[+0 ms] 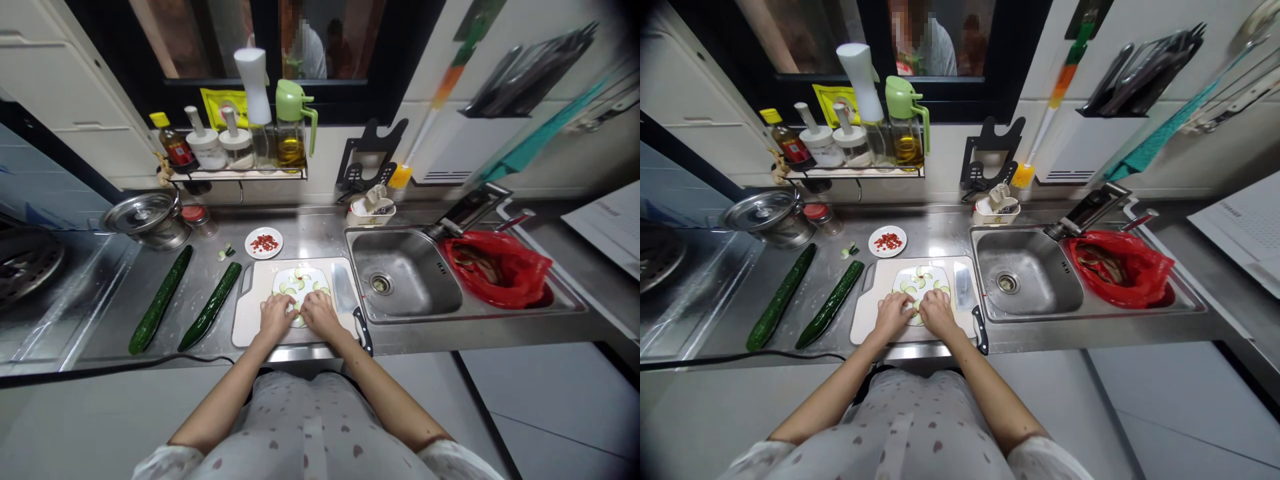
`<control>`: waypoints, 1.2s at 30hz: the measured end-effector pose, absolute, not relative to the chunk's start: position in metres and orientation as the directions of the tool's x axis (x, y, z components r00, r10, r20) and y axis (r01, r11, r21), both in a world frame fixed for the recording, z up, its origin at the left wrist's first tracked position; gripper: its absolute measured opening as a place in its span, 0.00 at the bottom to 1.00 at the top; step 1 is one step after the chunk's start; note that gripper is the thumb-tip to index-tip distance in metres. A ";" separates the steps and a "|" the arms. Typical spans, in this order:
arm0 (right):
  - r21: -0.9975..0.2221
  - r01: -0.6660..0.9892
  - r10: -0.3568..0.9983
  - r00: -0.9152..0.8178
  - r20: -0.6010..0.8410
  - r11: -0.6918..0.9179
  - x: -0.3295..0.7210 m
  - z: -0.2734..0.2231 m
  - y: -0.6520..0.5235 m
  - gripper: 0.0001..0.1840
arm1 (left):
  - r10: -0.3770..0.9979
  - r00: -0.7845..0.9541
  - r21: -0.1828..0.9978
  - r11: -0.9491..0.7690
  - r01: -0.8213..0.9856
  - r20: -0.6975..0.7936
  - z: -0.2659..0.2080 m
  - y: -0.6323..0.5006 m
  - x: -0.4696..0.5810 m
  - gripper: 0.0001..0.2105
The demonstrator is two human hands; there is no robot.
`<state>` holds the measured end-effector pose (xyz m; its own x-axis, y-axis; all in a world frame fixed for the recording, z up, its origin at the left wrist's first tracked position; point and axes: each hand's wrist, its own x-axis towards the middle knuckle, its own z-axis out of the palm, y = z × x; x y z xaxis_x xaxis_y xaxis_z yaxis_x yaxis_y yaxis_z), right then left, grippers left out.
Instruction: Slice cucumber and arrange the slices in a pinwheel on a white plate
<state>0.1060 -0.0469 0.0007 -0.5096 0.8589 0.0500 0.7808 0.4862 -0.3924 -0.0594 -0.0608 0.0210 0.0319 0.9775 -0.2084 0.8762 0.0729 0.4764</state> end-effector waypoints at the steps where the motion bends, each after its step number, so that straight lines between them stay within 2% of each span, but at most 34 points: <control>1: -0.393 0.780 0.858 -0.511 0.050 0.487 0.106 0.001 -0.047 0.08 | 0.977 0.032 0.475 0.074 0.877 -0.210 0.020 -0.061 -0.058 0.08; 23: -0.419 0.777 0.868 -0.493 0.060 0.470 0.102 -0.001 -0.044 0.06 | 0.977 0.023 0.472 0.082 0.878 -0.213 0.016 -0.058 -0.056 0.10; 29: -0.454 0.768 0.882 -0.461 0.098 0.452 0.105 0.005 -0.042 0.04 | 0.978 0.012 0.517 0.099 0.850 -0.207 0.018 -0.055 -0.058 0.08; 32: -0.497 0.759 0.901 -0.413 0.131 0.420 0.108 0.011 -0.040 0.04 | 0.984 -0.040 0.553 0.130 0.823 -0.172 0.021 -0.047 -0.065 0.07; 36: -0.565 0.737 0.926 -0.342 0.162 0.371 0.113 0.019 -0.039 0.06 | 0.976 -0.203 0.622 0.207 0.755 -0.079 0.024 -0.024 -0.078 0.08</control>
